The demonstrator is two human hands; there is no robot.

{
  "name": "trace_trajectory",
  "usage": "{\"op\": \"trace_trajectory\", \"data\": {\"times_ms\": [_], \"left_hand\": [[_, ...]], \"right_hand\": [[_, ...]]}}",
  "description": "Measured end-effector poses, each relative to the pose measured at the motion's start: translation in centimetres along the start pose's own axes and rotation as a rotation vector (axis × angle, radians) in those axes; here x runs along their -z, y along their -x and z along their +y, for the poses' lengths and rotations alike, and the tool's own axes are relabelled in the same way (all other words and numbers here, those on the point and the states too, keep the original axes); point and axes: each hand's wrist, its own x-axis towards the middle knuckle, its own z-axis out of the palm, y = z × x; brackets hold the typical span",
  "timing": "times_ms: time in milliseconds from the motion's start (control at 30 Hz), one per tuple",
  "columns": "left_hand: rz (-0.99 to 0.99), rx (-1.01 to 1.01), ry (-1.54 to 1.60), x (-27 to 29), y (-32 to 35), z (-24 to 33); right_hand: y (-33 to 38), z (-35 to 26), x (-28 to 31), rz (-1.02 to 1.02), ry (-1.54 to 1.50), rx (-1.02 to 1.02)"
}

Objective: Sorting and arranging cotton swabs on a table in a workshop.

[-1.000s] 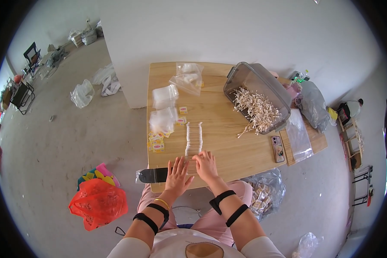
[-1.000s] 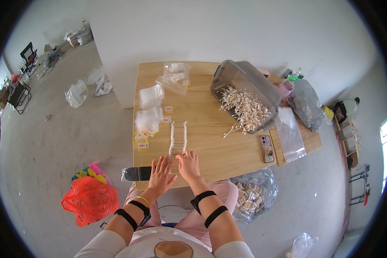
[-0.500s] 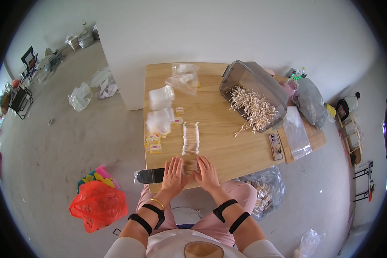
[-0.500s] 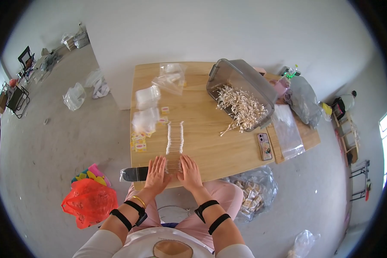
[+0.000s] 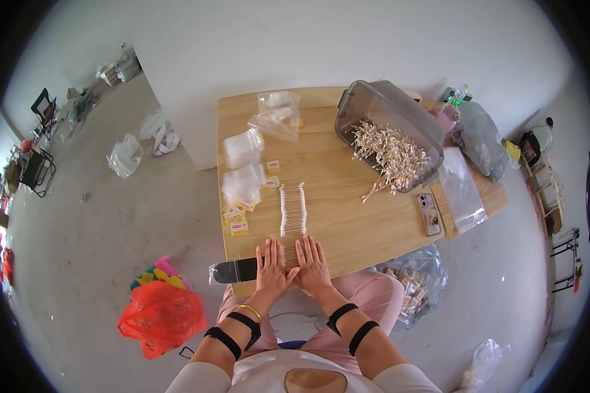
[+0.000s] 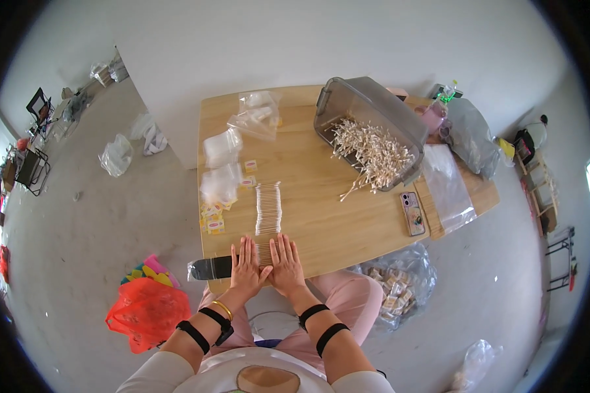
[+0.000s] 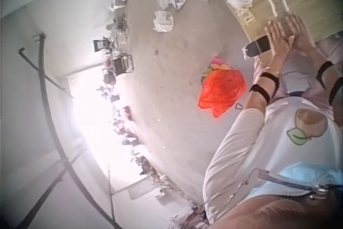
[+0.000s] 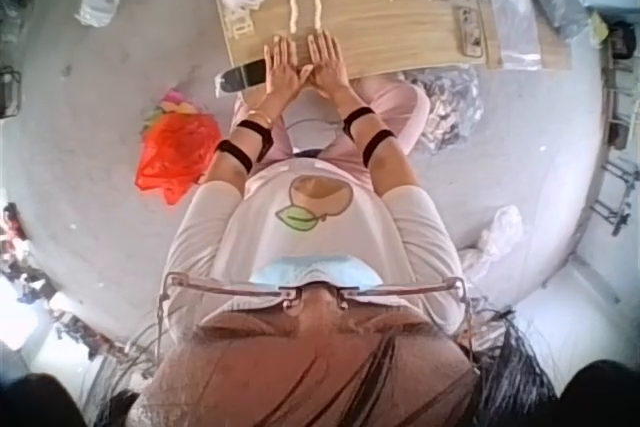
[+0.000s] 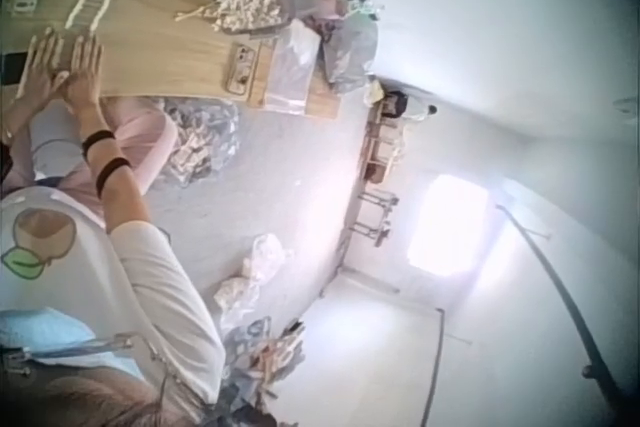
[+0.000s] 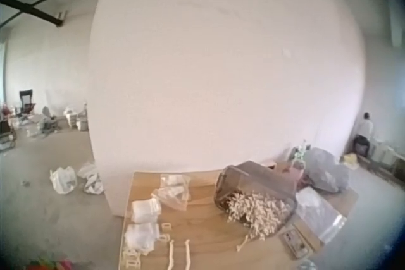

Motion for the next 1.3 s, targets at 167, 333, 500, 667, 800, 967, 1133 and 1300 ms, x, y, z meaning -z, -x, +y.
{"op": "trace_trajectory", "data": {"times_ms": [167,333,500,667,800,967,1133,1300], "left_hand": [[0.036,-0.031,0.074,0.4,0.0,-0.8],[0.235,-0.067,0.245,1.8,0.0,-1.9],[0.365,0.187,0.323,4.5,0.1,-8.0],[0.421,0.317,0.126,6.7,-2.2,-13.5],[0.292,0.203,0.031,7.2,-5.2,-15.0],[0.158,0.216,-0.063,6.3,-8.1,-15.2],[0.075,0.243,-0.055,7.0,-9.0,-15.6],[-0.002,0.348,0.290,8.4,-8.2,-14.5]], "right_hand": [[-0.2,-0.4,0.1,0.014,-0.027,-0.013],[-0.3,-0.7,0.5,-0.038,0.032,-0.040],[0.0,-2.4,-0.1,-0.010,0.060,-0.054],[-1.1,-6.8,-1.6,-0.035,-0.007,-0.004],[-1.5,-7.6,-1.7,-0.052,0.013,-0.007],[-1.4,-7.5,-1.2,-0.055,-0.021,0.009],[-1.4,-7.7,-1.1,-0.048,-0.015,0.007],[-1.2,-7.4,-1.3,-0.041,-0.015,-0.006]]}}
